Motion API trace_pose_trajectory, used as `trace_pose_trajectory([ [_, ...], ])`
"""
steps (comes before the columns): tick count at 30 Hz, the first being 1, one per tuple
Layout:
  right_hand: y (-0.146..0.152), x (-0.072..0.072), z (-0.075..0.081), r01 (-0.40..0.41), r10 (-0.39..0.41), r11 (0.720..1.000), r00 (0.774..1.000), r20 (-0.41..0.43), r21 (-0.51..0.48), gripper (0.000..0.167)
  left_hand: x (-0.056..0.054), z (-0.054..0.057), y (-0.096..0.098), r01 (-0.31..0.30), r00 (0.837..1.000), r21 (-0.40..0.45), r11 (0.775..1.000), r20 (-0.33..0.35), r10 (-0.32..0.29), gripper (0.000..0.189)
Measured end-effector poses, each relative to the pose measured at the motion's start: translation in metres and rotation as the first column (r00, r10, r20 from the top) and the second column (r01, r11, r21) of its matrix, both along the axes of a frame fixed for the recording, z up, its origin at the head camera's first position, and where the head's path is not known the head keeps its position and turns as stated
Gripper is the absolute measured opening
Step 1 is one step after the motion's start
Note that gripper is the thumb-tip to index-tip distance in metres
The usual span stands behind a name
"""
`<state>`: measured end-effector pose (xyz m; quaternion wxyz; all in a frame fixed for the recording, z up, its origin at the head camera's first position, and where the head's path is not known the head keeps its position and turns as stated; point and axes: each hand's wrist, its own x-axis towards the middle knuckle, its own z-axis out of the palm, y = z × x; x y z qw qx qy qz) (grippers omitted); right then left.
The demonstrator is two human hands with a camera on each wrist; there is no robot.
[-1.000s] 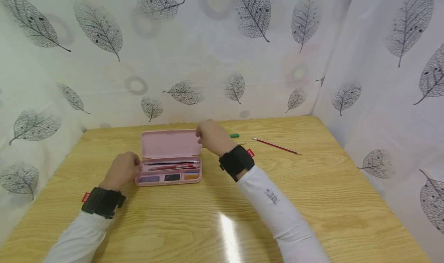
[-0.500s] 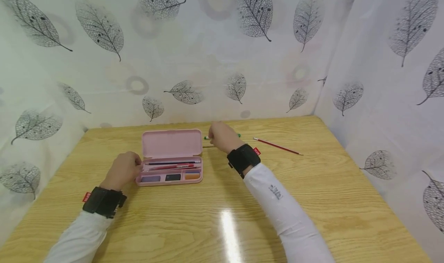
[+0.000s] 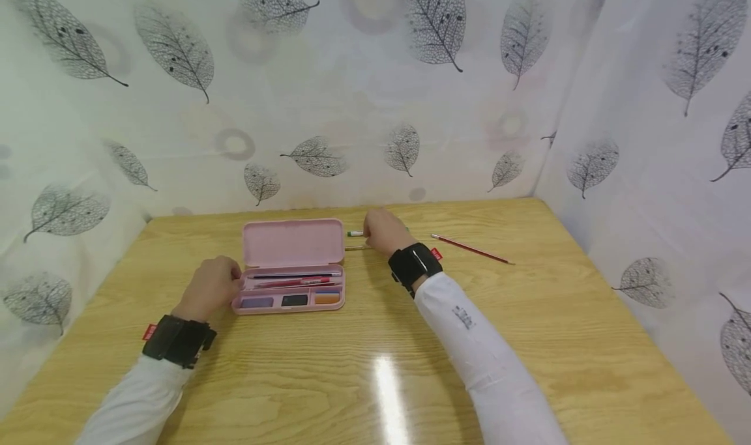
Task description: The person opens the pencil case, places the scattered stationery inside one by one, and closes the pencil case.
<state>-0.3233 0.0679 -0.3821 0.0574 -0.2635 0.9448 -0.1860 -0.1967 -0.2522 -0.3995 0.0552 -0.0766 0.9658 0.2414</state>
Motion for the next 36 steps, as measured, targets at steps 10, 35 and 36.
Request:
trace_pose_trajectory([
  [10, -0.002, -0.004, -0.018, -0.018, 0.018, 0.999, 1.000, -0.007, -0.038, 0.015, 0.001, 0.000, 0.002, 0.014, 1.000, -0.002, 1.000, -0.014, -0.014, 0.009],
  [35, -0.004, -0.007, -0.025, -0.036, 0.035, 0.999, 0.999, -0.027, -0.016, 0.011, 0.001, 0.000, -0.001, 0.028, 0.999, -0.014, 1.000, -0.045, -0.029, 0.009],
  [36, -0.004, -0.007, -0.025, -0.036, 0.035, 0.999, 0.999, -0.027, -0.017, 0.010, 0.001, 0.000, -0.001, 0.029, 0.998, -0.015, 0.999, -0.049, -0.030, 0.009],
])
